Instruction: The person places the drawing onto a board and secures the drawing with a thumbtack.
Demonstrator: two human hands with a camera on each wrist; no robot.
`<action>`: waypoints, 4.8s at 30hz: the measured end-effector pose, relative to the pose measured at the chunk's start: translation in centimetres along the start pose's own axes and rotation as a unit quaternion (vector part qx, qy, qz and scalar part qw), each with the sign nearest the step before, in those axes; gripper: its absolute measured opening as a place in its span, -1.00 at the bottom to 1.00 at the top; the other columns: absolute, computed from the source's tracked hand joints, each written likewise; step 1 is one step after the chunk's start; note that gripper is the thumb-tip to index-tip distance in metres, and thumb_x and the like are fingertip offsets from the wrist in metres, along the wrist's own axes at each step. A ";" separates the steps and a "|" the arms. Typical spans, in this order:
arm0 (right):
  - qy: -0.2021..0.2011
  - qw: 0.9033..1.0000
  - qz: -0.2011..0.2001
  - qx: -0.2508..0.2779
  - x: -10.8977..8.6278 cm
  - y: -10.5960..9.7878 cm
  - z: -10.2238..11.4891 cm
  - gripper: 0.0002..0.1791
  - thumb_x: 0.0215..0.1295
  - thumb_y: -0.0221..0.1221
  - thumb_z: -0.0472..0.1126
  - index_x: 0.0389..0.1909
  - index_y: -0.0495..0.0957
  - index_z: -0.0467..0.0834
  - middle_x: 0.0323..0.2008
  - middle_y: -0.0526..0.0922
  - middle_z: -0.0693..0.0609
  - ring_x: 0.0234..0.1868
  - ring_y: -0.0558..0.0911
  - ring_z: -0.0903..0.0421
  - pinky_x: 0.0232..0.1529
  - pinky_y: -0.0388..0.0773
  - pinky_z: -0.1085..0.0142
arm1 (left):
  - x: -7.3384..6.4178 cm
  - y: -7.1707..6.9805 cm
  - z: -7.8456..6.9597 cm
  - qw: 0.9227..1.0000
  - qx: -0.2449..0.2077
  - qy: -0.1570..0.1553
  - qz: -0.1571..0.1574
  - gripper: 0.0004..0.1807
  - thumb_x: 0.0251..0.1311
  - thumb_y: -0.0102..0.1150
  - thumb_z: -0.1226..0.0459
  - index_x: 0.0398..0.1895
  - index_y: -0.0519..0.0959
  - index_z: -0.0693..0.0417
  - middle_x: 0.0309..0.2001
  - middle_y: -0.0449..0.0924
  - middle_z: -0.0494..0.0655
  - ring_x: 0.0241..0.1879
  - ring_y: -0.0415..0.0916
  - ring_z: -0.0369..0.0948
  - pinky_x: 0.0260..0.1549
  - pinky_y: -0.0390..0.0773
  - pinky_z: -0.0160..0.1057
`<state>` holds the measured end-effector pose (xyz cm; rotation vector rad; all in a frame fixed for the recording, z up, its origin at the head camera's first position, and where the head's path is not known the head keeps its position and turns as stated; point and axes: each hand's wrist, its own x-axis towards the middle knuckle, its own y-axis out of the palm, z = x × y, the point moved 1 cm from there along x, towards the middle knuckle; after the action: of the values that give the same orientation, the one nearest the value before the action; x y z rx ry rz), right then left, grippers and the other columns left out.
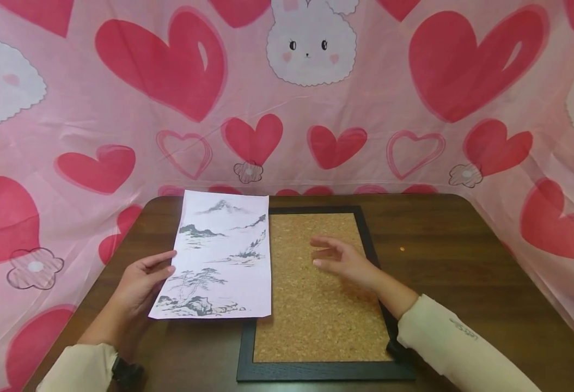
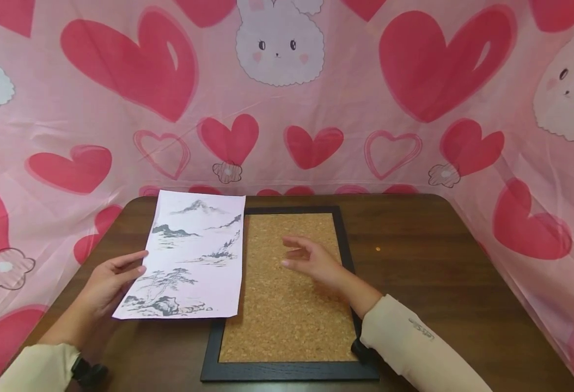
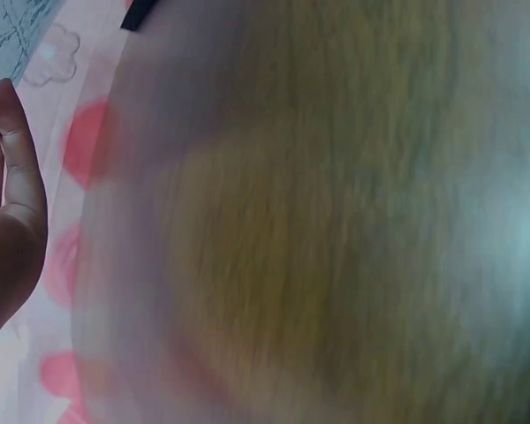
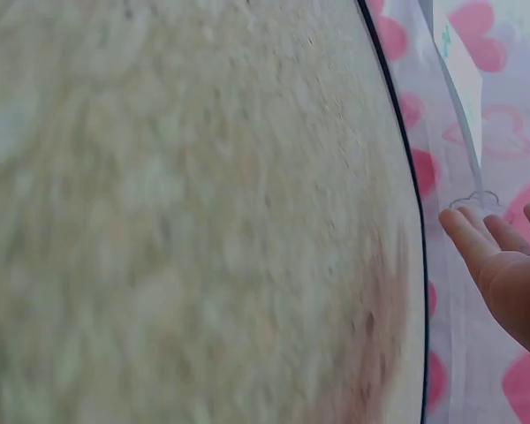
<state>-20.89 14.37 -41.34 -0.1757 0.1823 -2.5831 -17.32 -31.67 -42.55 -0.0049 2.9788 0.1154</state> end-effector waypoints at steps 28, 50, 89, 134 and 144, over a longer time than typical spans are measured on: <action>0.075 0.952 -0.151 0.255 1.8 3.1 -2.0 -0.47 0.33 0.09 -0.49 0.31 0.27 -0.46 -0.16 0.69 -0.04 -0.18 0.69 0.11 -0.16 0.65 0.16 | 1.5 7.1 1.4 0.999 -0.023 0.004 0.027 -0.63 0.22 0.28 0.34 0.12 0.63 0.05 -0.11 0.69 -0.17 -0.17 0.67 -0.15 -0.19 0.63 -0.20; 0.085 0.954 -0.172 0.230 -0.1 0.6 -0.9 -0.44 0.23 0.11 -0.58 0.27 0.26 -0.50 -0.28 0.70 0.00 -0.26 0.69 0.12 -0.24 0.65 0.22 | 1.4 10.5 1.0 0.997 -0.046 -0.005 0.067 -0.33 0.21 0.26 0.42 0.41 0.31 0.11 0.04 0.62 -0.07 -0.10 0.65 -0.06 -0.14 0.62 -0.09; 0.153 0.969 -0.159 0.111 -5.7 -4.9 -1.7 -0.40 0.27 0.19 -0.46 0.29 0.22 -0.53 -0.27 0.67 -0.02 -0.31 0.68 0.14 -0.23 0.66 0.21 | 0.9 17.3 2.4 0.990 0.062 -0.010 0.127 -0.38 0.09 0.29 0.54 0.27 0.39 0.27 -0.11 0.61 0.21 -0.27 0.68 -0.01 -0.28 0.66 -0.06; 0.080 0.953 -0.153 -0.248 -6.6 -8.7 -0.7 -0.52 0.13 0.36 -0.35 0.09 0.53 -0.37 -0.12 0.67 -0.25 -0.22 0.69 -0.06 -0.34 0.65 0.28 | 0.9 19.0 2.5 0.961 0.253 0.074 0.080 -0.45 -0.08 0.46 0.49 0.08 0.58 0.27 -0.26 0.65 -0.03 -0.32 0.63 -0.17 -0.33 0.63 -0.27; 0.049 0.923 -0.170 -0.342 -7.2 -10.2 -0.7 -0.58 0.14 0.38 -0.30 0.03 0.58 -0.31 -0.17 0.70 -0.19 -0.26 0.69 -0.05 -0.38 0.59 0.31 | 0.8 18.8 2.9 0.958 0.259 0.088 0.085 -0.55 -0.07 0.46 0.47 -0.02 0.64 0.24 -0.25 0.68 -0.04 -0.29 0.62 -0.17 -0.38 0.58 -0.29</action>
<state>-20.09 26.79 -40.98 -0.3542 1.1867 -2.7561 -17.87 -12.74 -44.07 0.3190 3.0787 -0.6778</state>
